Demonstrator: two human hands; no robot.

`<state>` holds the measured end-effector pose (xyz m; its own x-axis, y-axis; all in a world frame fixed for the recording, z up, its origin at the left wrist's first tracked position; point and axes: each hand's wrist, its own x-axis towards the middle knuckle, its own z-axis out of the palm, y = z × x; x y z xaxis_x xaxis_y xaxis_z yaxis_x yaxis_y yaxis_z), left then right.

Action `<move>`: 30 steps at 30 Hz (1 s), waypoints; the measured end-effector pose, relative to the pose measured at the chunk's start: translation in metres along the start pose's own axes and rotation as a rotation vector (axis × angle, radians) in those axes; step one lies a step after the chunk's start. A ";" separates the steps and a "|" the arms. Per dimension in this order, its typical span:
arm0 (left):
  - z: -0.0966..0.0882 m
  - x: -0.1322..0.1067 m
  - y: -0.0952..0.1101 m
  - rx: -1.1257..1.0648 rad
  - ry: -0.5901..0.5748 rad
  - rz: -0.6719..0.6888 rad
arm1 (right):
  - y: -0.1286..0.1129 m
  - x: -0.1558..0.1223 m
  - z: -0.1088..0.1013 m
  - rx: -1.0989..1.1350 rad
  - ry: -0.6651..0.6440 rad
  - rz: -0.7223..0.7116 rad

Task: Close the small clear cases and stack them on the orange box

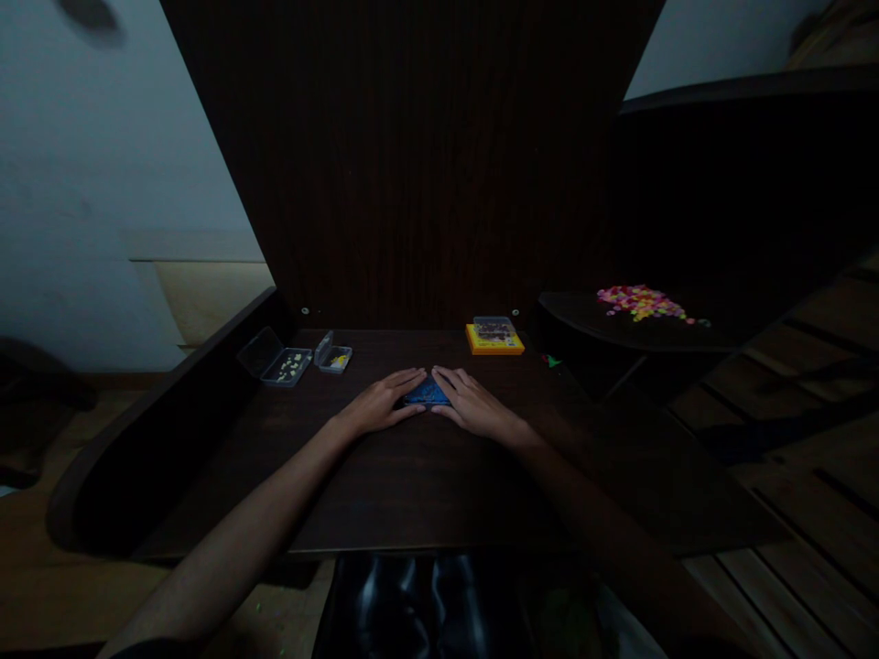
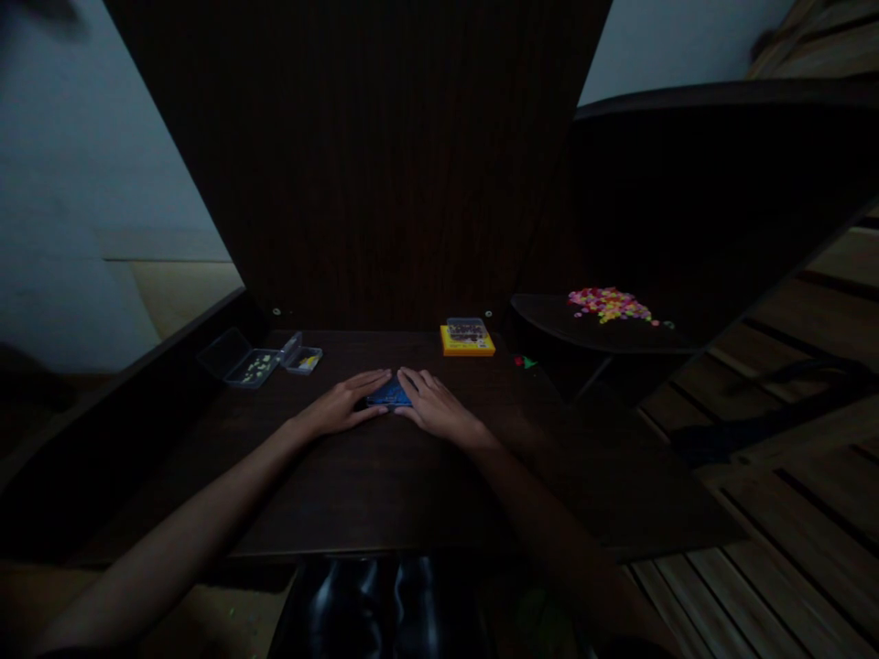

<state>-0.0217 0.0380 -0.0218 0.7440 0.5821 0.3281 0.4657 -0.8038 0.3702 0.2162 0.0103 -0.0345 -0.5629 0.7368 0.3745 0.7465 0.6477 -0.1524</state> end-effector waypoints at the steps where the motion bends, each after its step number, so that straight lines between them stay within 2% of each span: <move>1: 0.000 0.000 0.000 0.018 -0.002 0.015 | 0.000 0.000 0.001 -0.016 -0.013 -0.002; 6: 0.001 0.000 -0.001 0.121 -0.024 0.061 | 0.002 -0.002 0.005 -0.039 -0.043 -0.032; 13: 0.001 -0.001 -0.002 0.192 -0.029 0.093 | -0.002 -0.002 0.005 -0.061 -0.078 -0.001; 30: 0.009 0.000 -0.001 0.393 -0.039 0.183 | -0.002 -0.001 0.007 -0.090 -0.031 -0.063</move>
<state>-0.0179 0.0379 -0.0306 0.8451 0.4268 0.3219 0.4660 -0.8832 -0.0524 0.2127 0.0098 -0.0409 -0.6192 0.7020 0.3518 0.7375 0.6737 -0.0465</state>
